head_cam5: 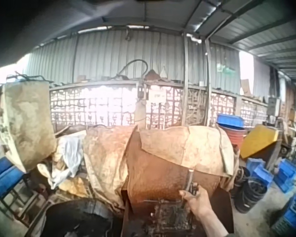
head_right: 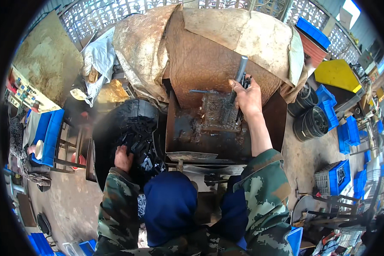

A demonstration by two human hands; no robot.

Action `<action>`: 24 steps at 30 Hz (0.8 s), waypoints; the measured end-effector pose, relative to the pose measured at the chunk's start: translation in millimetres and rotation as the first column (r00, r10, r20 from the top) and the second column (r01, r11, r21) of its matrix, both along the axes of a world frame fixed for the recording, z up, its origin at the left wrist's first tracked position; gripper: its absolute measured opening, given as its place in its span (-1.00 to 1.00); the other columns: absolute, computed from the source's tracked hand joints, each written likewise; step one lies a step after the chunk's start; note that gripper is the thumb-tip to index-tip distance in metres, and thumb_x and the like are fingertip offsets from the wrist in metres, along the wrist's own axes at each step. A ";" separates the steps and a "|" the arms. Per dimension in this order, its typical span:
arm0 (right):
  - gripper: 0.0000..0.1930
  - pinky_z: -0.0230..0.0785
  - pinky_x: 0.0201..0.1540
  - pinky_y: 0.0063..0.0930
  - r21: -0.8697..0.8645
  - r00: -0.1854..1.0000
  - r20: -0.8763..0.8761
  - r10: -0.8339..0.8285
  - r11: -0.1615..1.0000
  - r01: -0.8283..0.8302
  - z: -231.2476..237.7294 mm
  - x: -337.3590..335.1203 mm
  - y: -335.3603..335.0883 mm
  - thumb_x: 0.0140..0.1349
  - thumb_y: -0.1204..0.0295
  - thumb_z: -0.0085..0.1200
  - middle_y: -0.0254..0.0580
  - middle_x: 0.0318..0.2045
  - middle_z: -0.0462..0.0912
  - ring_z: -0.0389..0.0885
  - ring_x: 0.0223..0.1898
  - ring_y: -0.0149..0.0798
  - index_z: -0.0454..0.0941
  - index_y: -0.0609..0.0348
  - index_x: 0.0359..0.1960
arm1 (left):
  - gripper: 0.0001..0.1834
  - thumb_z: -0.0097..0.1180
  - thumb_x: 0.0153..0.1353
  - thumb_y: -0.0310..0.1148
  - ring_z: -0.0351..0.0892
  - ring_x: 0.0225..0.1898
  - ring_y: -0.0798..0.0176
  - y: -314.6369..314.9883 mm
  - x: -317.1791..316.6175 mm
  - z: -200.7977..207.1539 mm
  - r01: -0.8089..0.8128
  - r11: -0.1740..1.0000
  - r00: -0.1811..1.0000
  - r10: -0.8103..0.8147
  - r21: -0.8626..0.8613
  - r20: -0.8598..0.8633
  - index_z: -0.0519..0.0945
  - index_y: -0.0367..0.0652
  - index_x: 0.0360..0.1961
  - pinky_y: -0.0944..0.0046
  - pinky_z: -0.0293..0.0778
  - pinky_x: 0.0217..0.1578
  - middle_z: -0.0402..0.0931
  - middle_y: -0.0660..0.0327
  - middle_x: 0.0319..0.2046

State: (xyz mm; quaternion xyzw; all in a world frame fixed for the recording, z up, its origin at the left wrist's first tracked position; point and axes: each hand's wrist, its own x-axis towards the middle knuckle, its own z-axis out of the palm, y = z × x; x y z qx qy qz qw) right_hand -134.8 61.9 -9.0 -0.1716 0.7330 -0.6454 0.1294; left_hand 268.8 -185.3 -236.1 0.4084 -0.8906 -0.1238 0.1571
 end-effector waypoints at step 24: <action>-0.82 0.14 -0.74 -0.53 -0.048 1.000 0.017 0.017 0.999 -0.016 -3.7 1.0 -1.0 0.29 0.39 0.22 -0.43 -0.67 0.41 0.27 -0.79 -0.52 0.49 0.14 -0.19 | -0.90 0.03 0.25 -0.56 0.41 -0.40 0.35 19.9 43.8 -2.2 0.196 0.932 0.819 0.016 0.305 -0.574 0.47 -0.18 -0.22 0.31 0.42 -0.29 0.43 0.26 -0.46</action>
